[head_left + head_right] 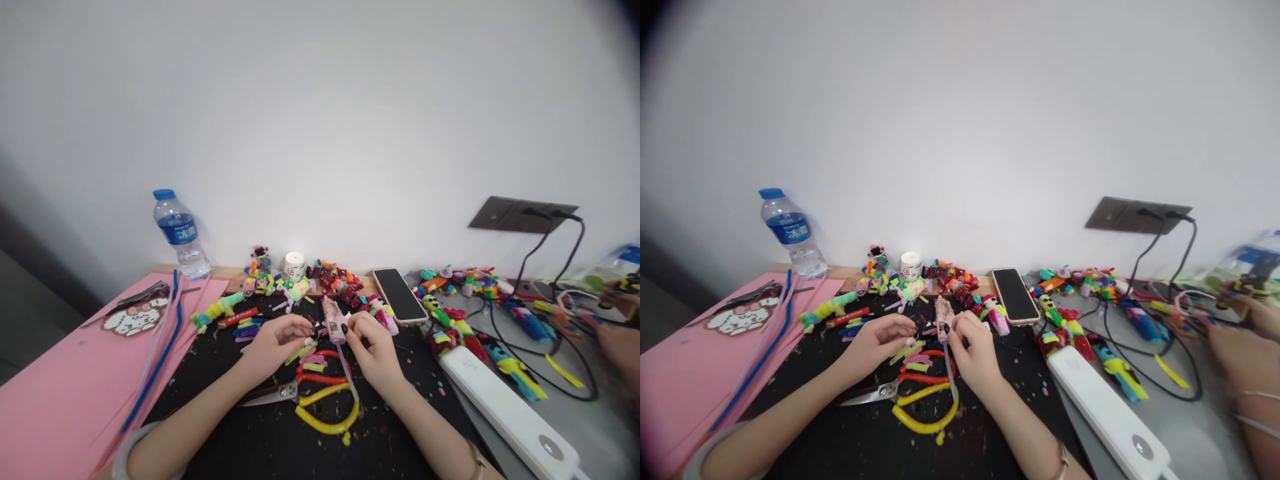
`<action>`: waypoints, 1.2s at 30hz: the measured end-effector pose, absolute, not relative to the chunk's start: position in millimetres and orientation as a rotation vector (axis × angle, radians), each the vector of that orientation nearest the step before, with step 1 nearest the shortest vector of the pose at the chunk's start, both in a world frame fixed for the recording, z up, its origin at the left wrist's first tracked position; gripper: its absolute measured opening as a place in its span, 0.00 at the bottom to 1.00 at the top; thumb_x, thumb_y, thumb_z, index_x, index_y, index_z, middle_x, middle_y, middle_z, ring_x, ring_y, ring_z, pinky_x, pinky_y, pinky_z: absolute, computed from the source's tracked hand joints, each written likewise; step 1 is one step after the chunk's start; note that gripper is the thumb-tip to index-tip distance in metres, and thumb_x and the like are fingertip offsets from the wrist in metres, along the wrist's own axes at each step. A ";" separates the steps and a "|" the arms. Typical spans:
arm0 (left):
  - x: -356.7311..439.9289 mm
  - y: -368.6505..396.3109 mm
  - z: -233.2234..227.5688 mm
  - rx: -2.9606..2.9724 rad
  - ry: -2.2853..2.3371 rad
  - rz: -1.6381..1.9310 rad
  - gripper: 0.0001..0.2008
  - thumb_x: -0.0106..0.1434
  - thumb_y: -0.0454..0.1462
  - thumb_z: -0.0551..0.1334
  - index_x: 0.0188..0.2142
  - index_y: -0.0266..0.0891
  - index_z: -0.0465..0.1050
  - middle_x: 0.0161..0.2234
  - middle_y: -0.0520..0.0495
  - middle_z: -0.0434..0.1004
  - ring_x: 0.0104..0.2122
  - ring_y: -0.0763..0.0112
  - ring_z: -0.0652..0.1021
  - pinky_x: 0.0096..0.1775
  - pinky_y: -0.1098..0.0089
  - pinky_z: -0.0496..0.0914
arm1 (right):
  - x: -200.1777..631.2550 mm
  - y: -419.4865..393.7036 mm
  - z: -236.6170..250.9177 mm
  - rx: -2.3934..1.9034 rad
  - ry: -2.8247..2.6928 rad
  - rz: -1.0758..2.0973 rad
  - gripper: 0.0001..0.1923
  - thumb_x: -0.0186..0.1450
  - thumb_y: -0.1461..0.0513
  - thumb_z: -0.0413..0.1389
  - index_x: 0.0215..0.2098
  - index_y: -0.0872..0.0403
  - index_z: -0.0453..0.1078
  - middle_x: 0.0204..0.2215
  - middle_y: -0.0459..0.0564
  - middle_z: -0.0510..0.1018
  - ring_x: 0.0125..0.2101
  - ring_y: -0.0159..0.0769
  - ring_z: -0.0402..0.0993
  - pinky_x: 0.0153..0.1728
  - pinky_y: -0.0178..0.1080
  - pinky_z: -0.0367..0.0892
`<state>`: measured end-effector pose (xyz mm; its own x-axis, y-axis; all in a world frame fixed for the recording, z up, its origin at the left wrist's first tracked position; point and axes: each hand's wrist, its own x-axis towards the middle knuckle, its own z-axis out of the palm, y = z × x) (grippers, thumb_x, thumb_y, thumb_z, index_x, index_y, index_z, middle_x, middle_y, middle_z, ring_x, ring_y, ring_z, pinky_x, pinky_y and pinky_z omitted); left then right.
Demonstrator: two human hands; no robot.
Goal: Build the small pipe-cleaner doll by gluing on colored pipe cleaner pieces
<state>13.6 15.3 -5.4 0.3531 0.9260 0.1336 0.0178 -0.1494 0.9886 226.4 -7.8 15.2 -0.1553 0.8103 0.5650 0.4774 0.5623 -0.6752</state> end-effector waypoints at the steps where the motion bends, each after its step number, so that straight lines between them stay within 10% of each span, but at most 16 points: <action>1: 14.5 14.7 -4.7 1.439 0.882 1.002 0.10 0.54 0.34 0.65 0.37 0.35 0.71 0.33 0.47 0.78 0.35 0.67 0.79 0.42 0.66 0.73 | 226.8 -7.8 15.1 -1.060 -1.807 0.425 0.16 0.65 0.65 0.50 0.19 0.52 0.56 0.25 0.46 0.68 0.28 0.33 0.67 0.30 0.36 0.62; 13: 14.4 14.0 -2.9 1.184 0.800 0.917 0.17 0.50 0.38 0.71 0.38 0.35 0.70 0.31 0.49 0.76 0.32 0.69 0.79 0.40 0.66 0.72 | 225.5 -7.7 14.4 -1.004 -1.842 0.620 0.15 0.69 0.62 0.45 0.33 0.53 0.73 0.36 0.52 0.75 0.37 0.36 0.73 0.38 0.38 0.69; 31: 16.3 9.3 -5.2 1.204 0.762 0.820 0.15 0.54 0.36 0.66 0.41 0.37 0.69 0.40 0.46 0.76 0.35 0.66 0.80 0.42 0.66 0.72 | 222.5 -12.0 15.5 -1.020 -1.994 0.511 0.15 0.66 0.66 0.49 0.21 0.53 0.63 0.24 0.47 0.70 0.28 0.34 0.68 0.31 0.36 0.65; 36: 17.0 7.6 -3.7 1.188 0.698 0.798 0.14 0.54 0.34 0.66 0.41 0.37 0.70 0.39 0.47 0.76 0.34 0.69 0.80 0.40 0.68 0.72 | 221.4 -13.0 13.4 -0.991 -2.002 0.581 0.04 0.63 0.66 0.53 0.33 0.52 0.69 0.32 0.49 0.74 0.33 0.36 0.70 0.34 0.36 0.66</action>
<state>17.0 7.6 -3.7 0.5470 0.8352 -0.0561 -0.1675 0.1749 0.9702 221.4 -13.0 13.4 -0.3641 0.8091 0.4613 0.4367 0.5858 -0.6827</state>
